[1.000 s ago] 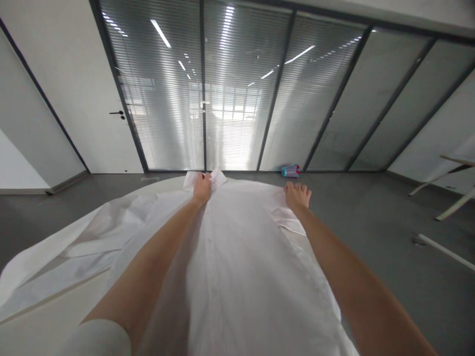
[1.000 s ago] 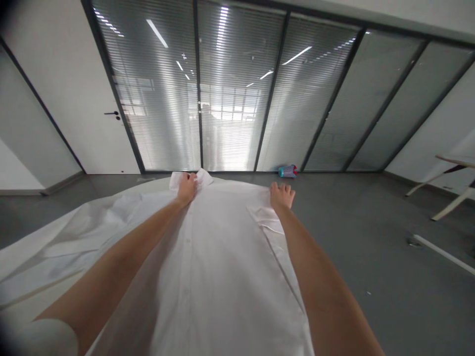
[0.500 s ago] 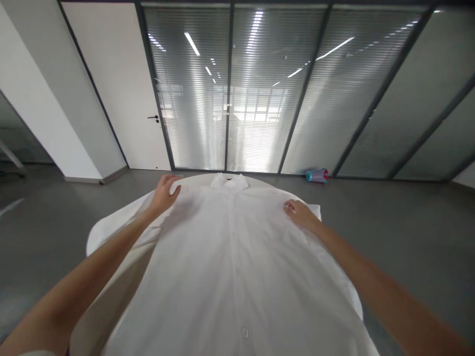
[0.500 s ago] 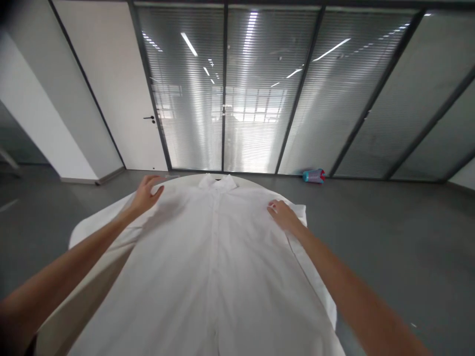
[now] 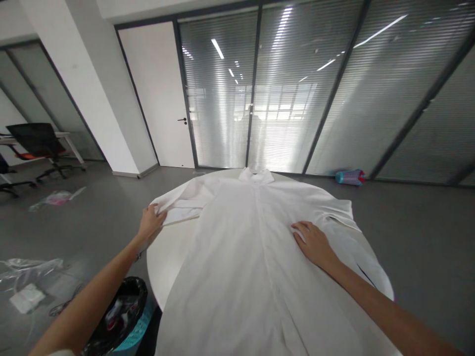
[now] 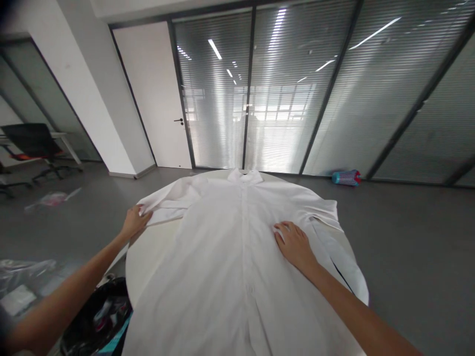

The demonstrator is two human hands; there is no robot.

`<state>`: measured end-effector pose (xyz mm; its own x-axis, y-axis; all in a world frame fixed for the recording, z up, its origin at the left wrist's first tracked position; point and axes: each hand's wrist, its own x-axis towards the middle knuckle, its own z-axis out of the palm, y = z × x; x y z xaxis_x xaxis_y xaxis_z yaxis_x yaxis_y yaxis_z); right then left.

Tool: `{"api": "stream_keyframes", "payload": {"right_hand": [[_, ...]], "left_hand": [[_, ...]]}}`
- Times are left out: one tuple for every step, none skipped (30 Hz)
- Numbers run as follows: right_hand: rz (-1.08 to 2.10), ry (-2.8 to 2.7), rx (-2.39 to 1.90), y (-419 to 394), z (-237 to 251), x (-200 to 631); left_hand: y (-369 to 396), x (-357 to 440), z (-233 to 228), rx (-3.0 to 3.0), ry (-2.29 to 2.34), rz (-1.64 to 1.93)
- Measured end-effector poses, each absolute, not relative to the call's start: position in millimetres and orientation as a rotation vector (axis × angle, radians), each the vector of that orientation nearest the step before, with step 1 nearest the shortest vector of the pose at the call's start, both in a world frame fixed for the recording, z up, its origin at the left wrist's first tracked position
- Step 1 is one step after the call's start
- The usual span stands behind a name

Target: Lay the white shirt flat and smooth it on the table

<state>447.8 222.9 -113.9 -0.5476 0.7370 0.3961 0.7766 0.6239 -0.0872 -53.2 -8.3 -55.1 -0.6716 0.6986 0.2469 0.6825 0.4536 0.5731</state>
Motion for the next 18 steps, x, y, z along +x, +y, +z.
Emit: {"api": "stream_keyframes", "payload": {"right_hand": [[-0.141,-2.456,-1.196,224,-113,448],[-0.144,-2.460,-1.187,224,-112,448],[-0.146,-2.463,-1.179,225,-112,449],[-0.148,-2.463,-1.173,225,-111,449],[-0.150,-2.461,-1.168,225,-111,449],[-0.151,-2.456,-1.166,225,-111,450],[-0.151,-2.450,-1.164,225,-111,450],[-0.148,-2.445,-1.162,225,-111,450],[-0.144,-2.441,-1.159,225,-112,450],[-0.139,-2.440,-1.157,225,-112,450],[-0.134,-2.440,-1.157,225,-113,450],[-0.131,-2.441,-1.158,226,-113,450],[-0.131,-2.442,-1.159,226,-113,450],[-0.133,-2.446,-1.159,226,-113,450],[-0.137,-2.450,-1.156,226,-113,450],[-0.141,-2.454,-1.153,226,-113,450],[-0.145,-2.458,-1.149,226,-113,451],[-0.147,-2.460,-1.147,226,-113,451]], "left_hand": [[-7,-51,-53,1.257,2.649,1.033],[-6,-51,-51,1.249,2.643,1.039],[-4,-52,-48,1.239,2.641,1.045],[-3,-54,-45,1.228,2.645,1.052],[-2,-57,-41,1.214,2.653,1.058],[-1,-62,-35,1.197,2.667,1.064],[0,-67,-29,1.177,2.686,1.070],[1,-74,-21,1.155,2.709,1.078],[2,-81,-11,1.126,2.739,1.087],[2,-90,0,1.092,2.774,1.095],[1,-100,12,1.056,2.810,1.101],[-1,-111,26,1.021,2.842,1.104],[-3,-124,40,1.005,2.858,1.097],[-7,-137,54,1.013,2.853,1.076],[-11,-151,67,1.049,2.824,1.032],[-15,-165,78,1.114,2.778,0.961],[-19,-179,86,1.174,2.773,0.894],[-22,-192,90,1.229,2.788,0.821]]}}
